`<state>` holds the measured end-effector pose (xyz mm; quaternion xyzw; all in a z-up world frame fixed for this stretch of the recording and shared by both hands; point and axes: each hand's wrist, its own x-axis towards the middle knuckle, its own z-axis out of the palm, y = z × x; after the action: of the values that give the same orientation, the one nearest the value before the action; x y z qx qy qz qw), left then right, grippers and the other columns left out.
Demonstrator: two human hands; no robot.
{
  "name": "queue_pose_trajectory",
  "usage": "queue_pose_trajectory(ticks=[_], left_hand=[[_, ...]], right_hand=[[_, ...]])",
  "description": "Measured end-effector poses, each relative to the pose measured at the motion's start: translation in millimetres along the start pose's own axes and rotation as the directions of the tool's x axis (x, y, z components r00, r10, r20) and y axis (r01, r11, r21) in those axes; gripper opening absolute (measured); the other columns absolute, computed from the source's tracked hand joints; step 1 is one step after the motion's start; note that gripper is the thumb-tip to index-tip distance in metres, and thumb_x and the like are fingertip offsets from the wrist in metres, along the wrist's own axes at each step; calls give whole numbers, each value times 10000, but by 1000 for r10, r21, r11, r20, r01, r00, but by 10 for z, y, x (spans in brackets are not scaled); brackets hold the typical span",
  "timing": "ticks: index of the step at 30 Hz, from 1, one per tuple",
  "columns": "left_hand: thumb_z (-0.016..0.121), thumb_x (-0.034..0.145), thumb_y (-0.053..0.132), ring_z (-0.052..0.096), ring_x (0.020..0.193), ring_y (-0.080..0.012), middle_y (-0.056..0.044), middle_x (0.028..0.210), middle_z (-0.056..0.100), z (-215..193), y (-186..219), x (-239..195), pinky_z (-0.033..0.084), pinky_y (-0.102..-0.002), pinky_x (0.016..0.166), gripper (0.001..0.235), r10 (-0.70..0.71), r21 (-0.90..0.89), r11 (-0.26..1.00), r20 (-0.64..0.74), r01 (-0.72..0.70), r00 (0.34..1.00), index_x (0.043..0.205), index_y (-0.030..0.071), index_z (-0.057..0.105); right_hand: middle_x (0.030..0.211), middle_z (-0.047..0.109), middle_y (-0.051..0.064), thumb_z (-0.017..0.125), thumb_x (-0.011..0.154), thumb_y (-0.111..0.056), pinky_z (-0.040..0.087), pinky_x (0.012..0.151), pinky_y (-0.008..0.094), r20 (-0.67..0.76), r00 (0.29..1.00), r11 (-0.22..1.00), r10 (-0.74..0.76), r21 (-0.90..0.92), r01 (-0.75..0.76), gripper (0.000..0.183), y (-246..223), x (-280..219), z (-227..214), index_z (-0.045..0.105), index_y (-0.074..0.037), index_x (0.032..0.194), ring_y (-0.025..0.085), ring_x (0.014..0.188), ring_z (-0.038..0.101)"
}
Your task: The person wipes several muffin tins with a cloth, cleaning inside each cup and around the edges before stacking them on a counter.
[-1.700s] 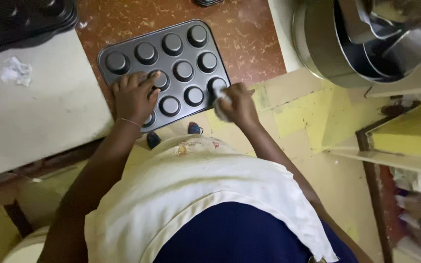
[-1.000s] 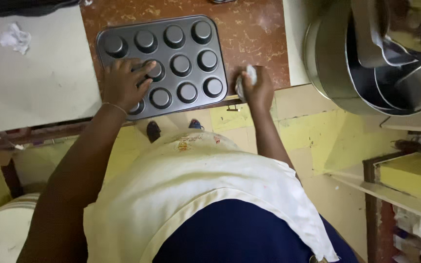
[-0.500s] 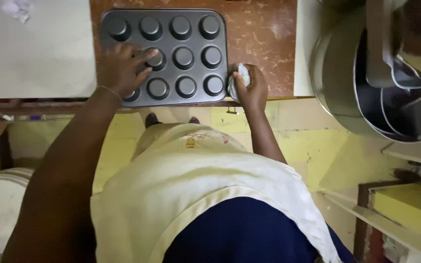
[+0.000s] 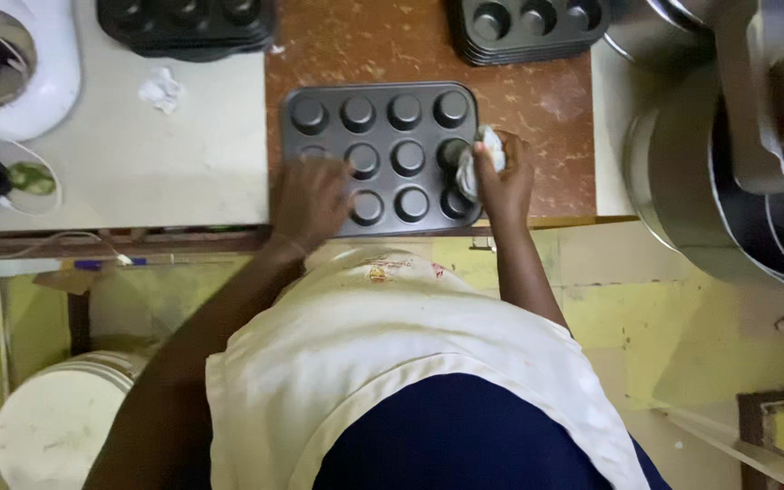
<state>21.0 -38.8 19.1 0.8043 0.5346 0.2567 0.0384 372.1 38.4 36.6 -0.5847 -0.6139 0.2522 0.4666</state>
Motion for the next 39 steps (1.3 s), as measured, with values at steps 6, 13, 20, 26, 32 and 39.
queue_pose_trajectory(ticks=[6, 13, 20, 26, 32, 39], left_hand=[[791, 989, 430, 667, 1195, -341, -67, 1279, 705, 411, -571, -676, 524, -491, 966, 338, 254, -29, 967, -10, -254, 967, 1236, 199, 793], [685, 994, 205, 681, 1142, -332, -70, 1157, 653, 653, -763, -806, 544, -471, 941, 151, 317, -72, 944, -77, -323, 945, 1124, 129, 696], [703, 973, 340, 643, 921, -261, 3, 909, 565, 555, -698, -724, 514, -435, 776, 146, 209, -83, 971, -168, -225, 963, 910, 215, 659], [677, 944, 308, 665, 967, -301, -43, 966, 639, 613, -659, -719, 512, -464, 766, 131, 201, -25, 978, -177, -209, 963, 997, 193, 710], [673, 944, 279, 641, 927, -302, -43, 910, 565, 529, -626, -706, 501, -448, 746, 107, 157, -48, 985, -180, -168, 971, 952, 174, 651], [704, 946, 245, 650, 964, -313, -57, 935, 600, 496, -598, -668, 496, -445, 752, 96, 121, -47, 990, -170, -131, 978, 968, 157, 673]], right_hand=[[1046, 720, 260, 881, 935, -228, 576, 916, 577, 265, 844, 823, -467, -219, 524, 358, -656, 126, 1181, 782, -6, 1197, 512, 1042, 704], [945, 671, 116, 705, 1028, -570, 604, 684, 509, 513, 763, 591, -392, -495, 637, 399, -675, -227, 1812, 740, -176, 1088, 392, 865, 747], [1052, 687, 129, 849, 949, -356, 627, 716, 537, 548, 742, 669, -386, -387, 634, 197, -1272, 51, 2066, 827, -221, 1091, 433, 935, 756], [1148, 655, 67, 801, 955, -362, 608, 716, 487, 689, 468, 374, -554, -296, 879, 83, -1458, 46, 2572, 851, -296, 966, 361, 1004, 693], [1136, 687, 44, 790, 967, -347, 634, 720, 479, 809, 364, 259, -462, -269, 928, 140, -1290, 201, 2248, 857, -267, 1060, 338, 1005, 718], [1111, 708, 131, 859, 956, -284, 599, 739, 570, 661, 455, 522, -597, -111, 846, 286, -1490, 173, 2516, 751, -135, 1175, 460, 1006, 722]])
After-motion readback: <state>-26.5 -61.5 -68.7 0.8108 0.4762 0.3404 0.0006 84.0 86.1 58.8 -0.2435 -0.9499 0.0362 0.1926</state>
